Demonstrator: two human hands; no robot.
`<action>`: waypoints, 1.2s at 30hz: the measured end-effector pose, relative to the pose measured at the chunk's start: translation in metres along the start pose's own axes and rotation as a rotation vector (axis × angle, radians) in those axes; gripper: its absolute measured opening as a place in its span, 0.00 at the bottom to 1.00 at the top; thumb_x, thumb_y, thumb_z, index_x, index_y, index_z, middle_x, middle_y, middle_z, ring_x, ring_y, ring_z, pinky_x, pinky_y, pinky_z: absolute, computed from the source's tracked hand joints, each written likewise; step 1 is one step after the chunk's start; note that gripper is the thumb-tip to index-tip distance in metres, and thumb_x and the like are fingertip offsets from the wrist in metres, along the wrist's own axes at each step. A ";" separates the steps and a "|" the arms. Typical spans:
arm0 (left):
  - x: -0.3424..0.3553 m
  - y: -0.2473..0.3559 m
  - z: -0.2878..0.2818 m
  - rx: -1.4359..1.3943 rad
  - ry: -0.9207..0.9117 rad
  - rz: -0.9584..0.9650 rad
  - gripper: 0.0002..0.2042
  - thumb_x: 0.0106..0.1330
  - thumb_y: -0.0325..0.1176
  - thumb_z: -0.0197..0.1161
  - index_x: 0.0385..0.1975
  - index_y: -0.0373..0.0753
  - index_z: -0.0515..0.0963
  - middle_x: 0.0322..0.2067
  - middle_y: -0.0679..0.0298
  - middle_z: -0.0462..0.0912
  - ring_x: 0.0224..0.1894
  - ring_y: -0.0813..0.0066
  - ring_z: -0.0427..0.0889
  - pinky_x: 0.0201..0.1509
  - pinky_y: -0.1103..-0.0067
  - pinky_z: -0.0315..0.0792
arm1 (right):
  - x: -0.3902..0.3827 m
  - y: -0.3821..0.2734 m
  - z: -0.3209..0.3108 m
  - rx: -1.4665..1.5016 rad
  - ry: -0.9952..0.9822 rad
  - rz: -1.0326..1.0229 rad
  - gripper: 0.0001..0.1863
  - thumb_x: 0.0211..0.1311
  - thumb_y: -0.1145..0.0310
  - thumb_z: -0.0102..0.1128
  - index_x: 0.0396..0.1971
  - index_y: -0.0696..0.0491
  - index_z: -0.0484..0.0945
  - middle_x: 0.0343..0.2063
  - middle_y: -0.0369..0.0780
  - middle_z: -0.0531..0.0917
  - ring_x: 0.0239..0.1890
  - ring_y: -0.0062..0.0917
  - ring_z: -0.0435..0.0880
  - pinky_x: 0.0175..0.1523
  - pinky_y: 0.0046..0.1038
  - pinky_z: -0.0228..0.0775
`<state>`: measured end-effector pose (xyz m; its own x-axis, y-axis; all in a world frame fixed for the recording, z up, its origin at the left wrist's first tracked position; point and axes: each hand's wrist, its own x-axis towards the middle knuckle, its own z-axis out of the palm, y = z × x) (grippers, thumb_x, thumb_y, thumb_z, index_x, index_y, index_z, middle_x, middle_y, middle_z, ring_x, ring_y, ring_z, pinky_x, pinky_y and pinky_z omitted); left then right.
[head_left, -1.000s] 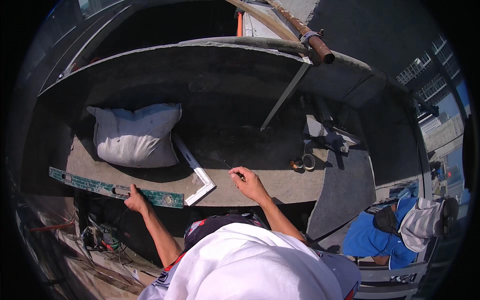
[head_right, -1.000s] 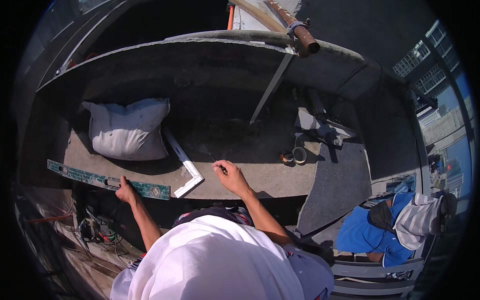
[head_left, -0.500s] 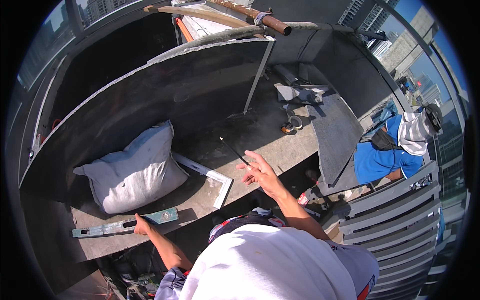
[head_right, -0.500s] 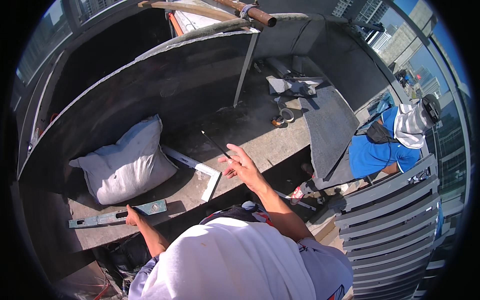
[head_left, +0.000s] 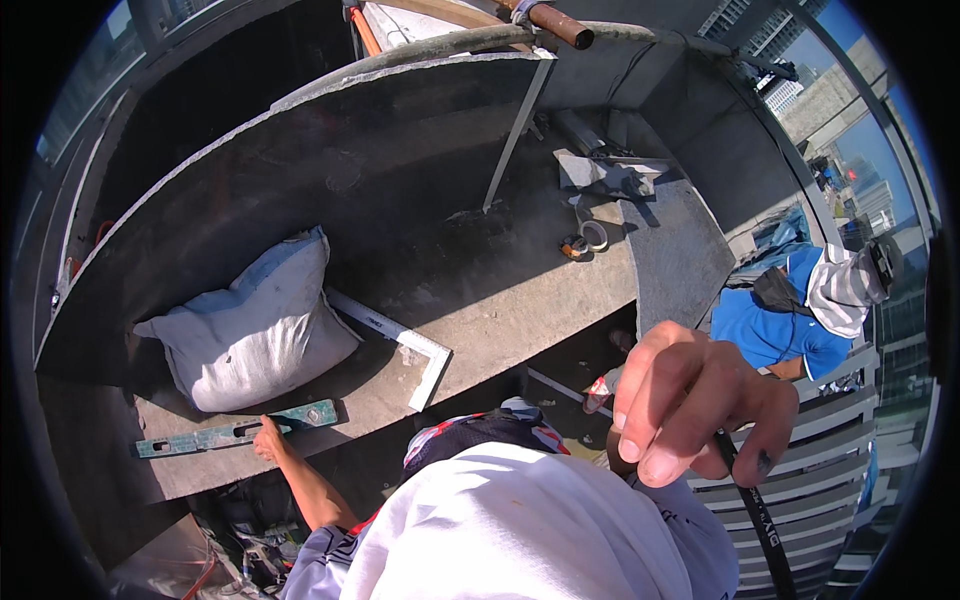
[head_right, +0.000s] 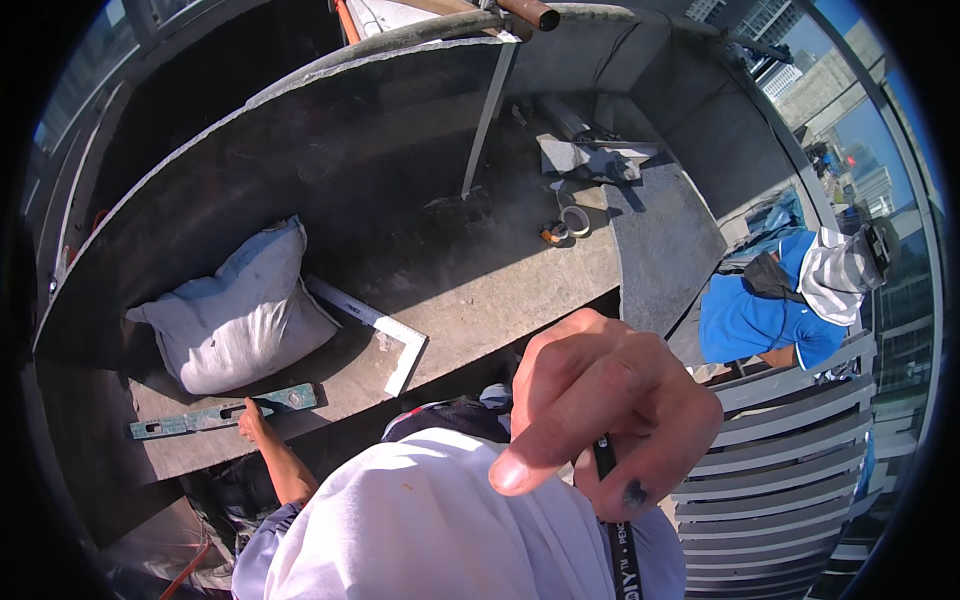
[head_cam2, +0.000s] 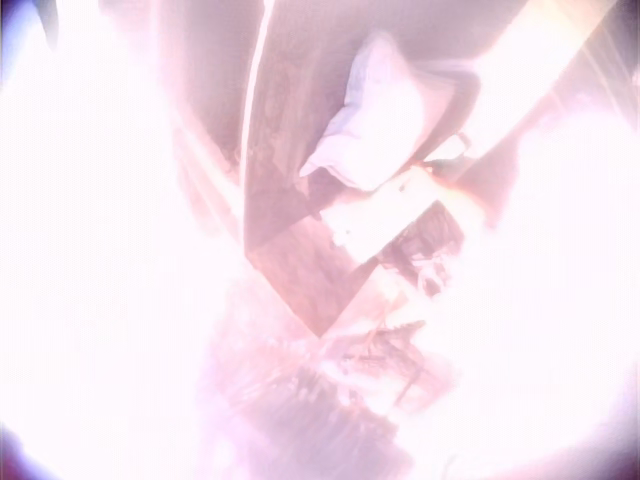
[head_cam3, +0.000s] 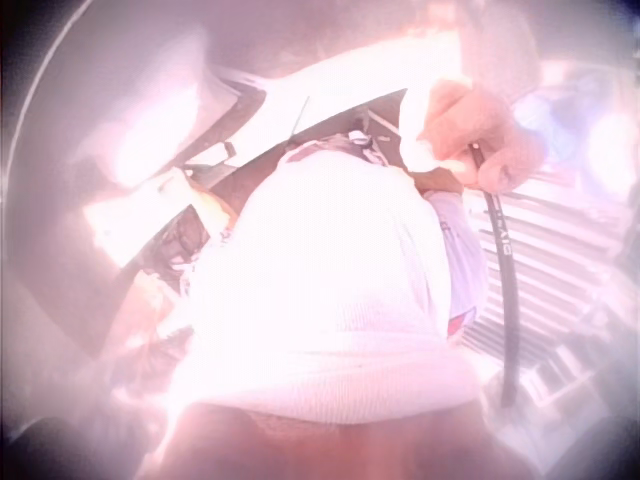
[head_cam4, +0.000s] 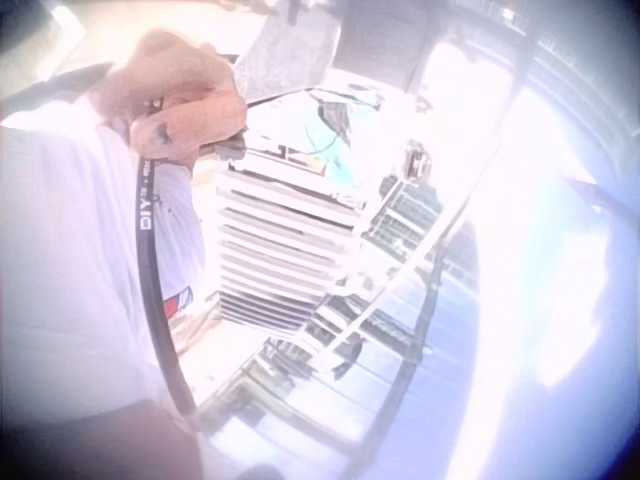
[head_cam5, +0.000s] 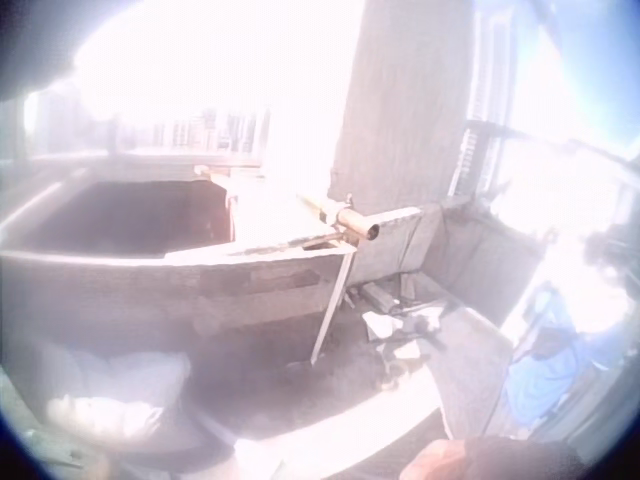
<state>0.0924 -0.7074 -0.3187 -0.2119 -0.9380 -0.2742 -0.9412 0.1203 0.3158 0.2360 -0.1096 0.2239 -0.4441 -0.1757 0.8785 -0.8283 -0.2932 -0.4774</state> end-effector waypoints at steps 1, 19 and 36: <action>-0.004 -0.002 -0.007 0.002 -0.044 0.027 0.48 0.62 0.65 0.73 0.67 0.24 0.72 0.63 0.34 0.77 0.70 0.36 0.76 0.72 0.49 0.72 | -0.003 -0.005 -0.015 -0.029 -0.014 0.024 0.12 0.76 0.73 0.66 0.52 0.43 0.77 0.43 0.57 0.90 0.33 0.30 0.90 0.33 0.28 0.86; -0.450 0.287 -0.193 -0.588 0.695 1.312 0.18 0.77 0.31 0.67 0.65 0.43 0.83 0.58 0.58 0.87 0.62 0.61 0.83 0.68 0.65 0.75 | 0.033 -0.011 -0.316 0.277 0.394 -0.088 0.08 0.62 0.80 0.72 0.39 0.52 0.86 0.46 0.39 0.85 0.39 0.20 0.88 0.46 0.30 0.84; -0.489 0.585 -0.207 0.536 -0.300 1.693 0.39 0.61 0.36 0.80 0.75 0.53 0.73 0.66 0.53 0.84 0.70 0.52 0.82 0.74 0.54 0.78 | 0.014 0.149 -0.366 0.100 0.544 0.179 0.22 0.85 0.54 0.53 0.65 0.55 0.76 0.58 0.52 0.84 0.50 0.34 0.89 0.50 0.37 0.88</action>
<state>-0.3006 -0.2461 0.1885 -0.9119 0.3792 -0.1571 0.3639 0.9240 0.1178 -0.0188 0.1886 0.1709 -0.7080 0.2700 0.6525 -0.6995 -0.3955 -0.5952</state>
